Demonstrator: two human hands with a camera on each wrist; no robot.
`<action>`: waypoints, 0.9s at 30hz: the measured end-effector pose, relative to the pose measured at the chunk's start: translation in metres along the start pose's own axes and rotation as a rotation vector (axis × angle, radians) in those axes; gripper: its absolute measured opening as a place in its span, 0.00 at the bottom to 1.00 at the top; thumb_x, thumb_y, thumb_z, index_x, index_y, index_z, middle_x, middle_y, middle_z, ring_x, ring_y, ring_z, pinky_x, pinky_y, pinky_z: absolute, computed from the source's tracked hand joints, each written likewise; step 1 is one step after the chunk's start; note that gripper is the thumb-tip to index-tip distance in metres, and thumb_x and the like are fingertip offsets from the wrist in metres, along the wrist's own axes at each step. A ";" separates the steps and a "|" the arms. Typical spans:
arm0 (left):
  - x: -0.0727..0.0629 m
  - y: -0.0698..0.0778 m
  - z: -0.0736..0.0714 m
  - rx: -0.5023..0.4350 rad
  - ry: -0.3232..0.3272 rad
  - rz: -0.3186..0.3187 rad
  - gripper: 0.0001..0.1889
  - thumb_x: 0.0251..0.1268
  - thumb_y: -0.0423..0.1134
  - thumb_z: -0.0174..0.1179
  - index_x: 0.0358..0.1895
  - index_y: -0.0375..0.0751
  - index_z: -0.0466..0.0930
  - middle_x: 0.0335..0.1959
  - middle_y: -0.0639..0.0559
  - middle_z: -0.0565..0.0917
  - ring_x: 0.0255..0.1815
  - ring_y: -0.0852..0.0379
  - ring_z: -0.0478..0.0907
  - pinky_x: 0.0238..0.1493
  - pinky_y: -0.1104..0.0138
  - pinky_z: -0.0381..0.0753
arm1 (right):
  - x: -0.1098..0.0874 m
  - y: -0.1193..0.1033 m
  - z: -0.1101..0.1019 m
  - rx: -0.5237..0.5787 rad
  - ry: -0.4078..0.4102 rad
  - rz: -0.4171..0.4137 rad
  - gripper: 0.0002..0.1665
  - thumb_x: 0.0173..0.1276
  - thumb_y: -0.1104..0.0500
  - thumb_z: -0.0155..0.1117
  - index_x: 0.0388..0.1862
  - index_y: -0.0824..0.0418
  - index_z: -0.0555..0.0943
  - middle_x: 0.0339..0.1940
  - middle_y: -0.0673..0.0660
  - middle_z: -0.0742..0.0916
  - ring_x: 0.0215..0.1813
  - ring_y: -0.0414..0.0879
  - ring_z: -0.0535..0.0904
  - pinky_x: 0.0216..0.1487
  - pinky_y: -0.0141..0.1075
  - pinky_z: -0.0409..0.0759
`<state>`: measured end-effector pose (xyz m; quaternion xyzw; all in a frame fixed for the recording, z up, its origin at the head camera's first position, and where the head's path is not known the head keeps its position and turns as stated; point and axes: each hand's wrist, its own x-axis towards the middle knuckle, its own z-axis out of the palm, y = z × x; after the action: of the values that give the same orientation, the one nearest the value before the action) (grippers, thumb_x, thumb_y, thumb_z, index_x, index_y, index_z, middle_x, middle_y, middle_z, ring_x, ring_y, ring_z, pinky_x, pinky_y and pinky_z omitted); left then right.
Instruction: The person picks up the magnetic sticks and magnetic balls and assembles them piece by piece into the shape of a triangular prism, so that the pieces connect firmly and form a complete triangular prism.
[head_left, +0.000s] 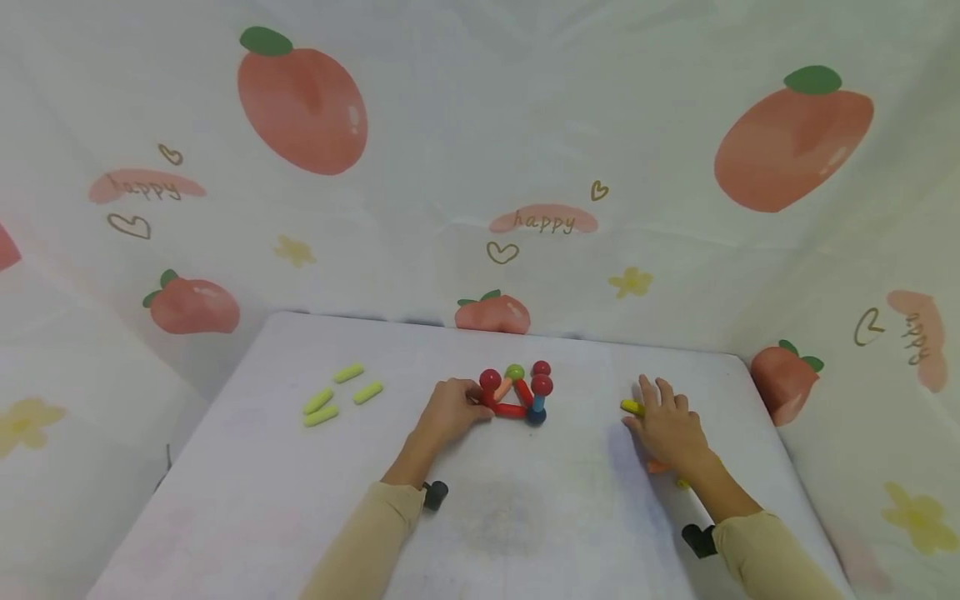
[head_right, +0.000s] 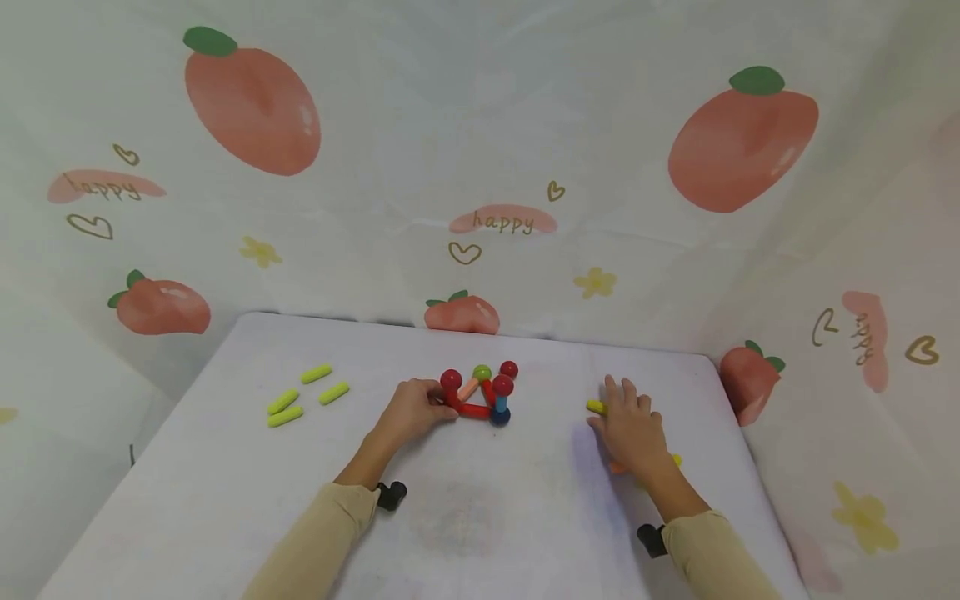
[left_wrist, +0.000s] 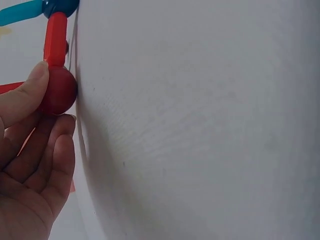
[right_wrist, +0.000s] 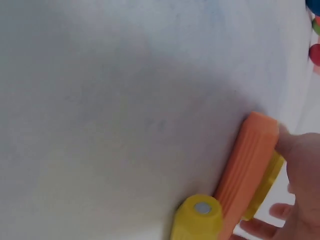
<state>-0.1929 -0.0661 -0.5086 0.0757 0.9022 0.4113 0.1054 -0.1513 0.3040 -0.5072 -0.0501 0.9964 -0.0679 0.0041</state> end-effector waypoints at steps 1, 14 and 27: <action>0.000 0.000 0.000 0.000 0.001 0.001 0.17 0.57 0.40 0.75 0.50 0.42 0.88 0.40 0.52 0.90 0.41 0.58 0.83 0.50 0.60 0.86 | 0.000 0.001 0.000 -0.009 0.013 -0.013 0.42 0.74 0.48 0.64 0.76 0.67 0.59 0.69 0.78 0.69 0.59 0.79 0.73 0.48 0.69 0.79; 0.001 0.000 0.002 0.002 0.009 -0.027 0.17 0.56 0.40 0.76 0.49 0.41 0.88 0.38 0.52 0.90 0.39 0.57 0.81 0.49 0.60 0.85 | 0.016 -0.030 -0.026 0.074 0.246 -0.260 0.19 0.64 0.64 0.72 0.53 0.64 0.82 0.39 0.60 0.84 0.36 0.54 0.80 0.33 0.46 0.79; 0.001 0.003 0.000 0.008 0.012 -0.047 0.16 0.57 0.41 0.76 0.49 0.43 0.89 0.39 0.52 0.90 0.41 0.56 0.82 0.51 0.58 0.85 | 0.044 -0.132 -0.079 0.473 0.301 -0.402 0.21 0.69 0.61 0.70 0.59 0.61 0.78 0.50 0.57 0.87 0.51 0.51 0.87 0.48 0.45 0.88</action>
<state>-0.1933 -0.0638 -0.5069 0.0527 0.9060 0.4054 0.1093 -0.1829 0.1801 -0.4114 -0.2325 0.9126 -0.3033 -0.1451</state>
